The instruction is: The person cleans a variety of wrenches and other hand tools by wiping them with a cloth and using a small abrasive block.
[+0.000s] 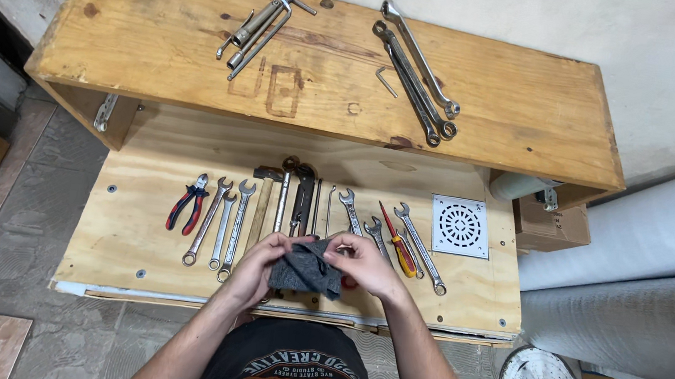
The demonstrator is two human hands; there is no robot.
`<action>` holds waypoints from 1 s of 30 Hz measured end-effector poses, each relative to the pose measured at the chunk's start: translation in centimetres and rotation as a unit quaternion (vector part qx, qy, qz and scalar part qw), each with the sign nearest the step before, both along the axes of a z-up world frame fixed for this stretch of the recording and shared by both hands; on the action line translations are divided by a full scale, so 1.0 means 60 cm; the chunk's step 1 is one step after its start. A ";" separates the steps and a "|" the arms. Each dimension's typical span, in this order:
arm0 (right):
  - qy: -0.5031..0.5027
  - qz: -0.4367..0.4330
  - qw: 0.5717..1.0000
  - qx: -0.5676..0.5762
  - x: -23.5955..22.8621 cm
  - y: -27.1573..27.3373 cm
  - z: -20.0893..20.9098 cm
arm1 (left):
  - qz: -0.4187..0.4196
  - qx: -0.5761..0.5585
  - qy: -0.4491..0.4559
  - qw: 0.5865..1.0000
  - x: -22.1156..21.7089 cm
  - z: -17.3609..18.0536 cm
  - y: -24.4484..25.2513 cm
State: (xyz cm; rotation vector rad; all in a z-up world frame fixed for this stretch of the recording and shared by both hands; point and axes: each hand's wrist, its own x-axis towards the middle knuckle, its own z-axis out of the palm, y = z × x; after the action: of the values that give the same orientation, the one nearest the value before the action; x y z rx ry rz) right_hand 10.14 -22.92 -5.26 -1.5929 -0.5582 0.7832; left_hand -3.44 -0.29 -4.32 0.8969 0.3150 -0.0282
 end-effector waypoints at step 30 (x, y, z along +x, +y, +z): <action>-0.075 -0.353 0.932 -0.015 0.284 0.008 0.184 | 0.112 -0.157 0.132 0.972 -0.038 -0.047 0.036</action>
State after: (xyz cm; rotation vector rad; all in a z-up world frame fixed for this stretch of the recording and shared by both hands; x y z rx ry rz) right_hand 27.17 -22.43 5.80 -1.7269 -0.0486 0.1276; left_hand -5.71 1.85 -7.11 0.5389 0.6411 0.0110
